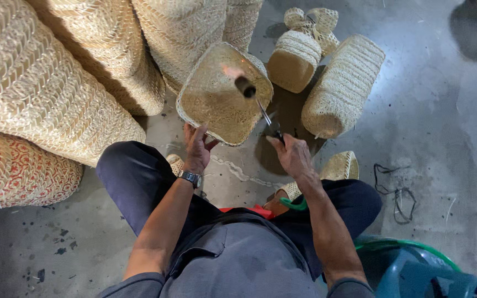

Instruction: The person uses a handheld gas torch to singe the surfaces and interiors of various woven baskets and containers, handling them one at a time while rotating them to reach all sides.

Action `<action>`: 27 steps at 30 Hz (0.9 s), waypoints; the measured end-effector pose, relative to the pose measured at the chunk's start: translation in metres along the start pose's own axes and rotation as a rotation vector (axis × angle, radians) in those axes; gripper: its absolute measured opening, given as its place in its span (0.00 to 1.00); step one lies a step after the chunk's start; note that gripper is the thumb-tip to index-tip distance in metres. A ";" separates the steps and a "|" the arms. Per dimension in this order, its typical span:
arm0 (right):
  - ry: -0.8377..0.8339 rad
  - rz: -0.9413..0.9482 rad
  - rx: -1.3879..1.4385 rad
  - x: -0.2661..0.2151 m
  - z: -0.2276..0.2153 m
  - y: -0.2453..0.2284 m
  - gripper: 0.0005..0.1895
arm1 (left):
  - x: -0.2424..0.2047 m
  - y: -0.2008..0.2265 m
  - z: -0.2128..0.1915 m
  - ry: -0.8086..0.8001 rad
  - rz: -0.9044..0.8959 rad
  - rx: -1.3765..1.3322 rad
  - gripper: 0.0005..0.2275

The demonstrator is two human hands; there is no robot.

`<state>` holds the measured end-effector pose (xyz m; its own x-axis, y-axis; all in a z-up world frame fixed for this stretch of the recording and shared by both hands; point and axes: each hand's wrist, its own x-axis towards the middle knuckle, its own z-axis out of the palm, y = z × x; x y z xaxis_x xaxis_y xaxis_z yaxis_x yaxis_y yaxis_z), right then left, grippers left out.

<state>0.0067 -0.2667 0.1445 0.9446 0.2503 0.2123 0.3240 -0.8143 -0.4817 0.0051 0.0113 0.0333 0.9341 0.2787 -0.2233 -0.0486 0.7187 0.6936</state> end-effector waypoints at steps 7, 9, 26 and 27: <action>0.004 0.140 0.070 -0.018 -0.033 -0.017 0.22 | 0.014 -0.005 -0.013 0.068 0.160 0.005 0.35; -0.091 0.275 0.059 -0.023 -0.045 -0.018 0.23 | 0.026 -0.017 -0.027 0.018 0.287 -0.020 0.36; -0.300 0.129 0.099 -0.031 -0.011 0.001 0.28 | 0.023 0.007 -0.023 0.039 0.366 0.090 0.39; -0.389 0.108 0.146 -0.033 -0.011 0.002 0.28 | 0.025 0.006 -0.022 0.017 0.425 0.088 0.39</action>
<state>-0.0241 -0.2820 0.1460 0.9138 0.3694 -0.1687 0.2000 -0.7709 -0.6047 0.0202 0.0363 0.0166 0.8314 0.5494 0.0839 -0.3968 0.4811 0.7817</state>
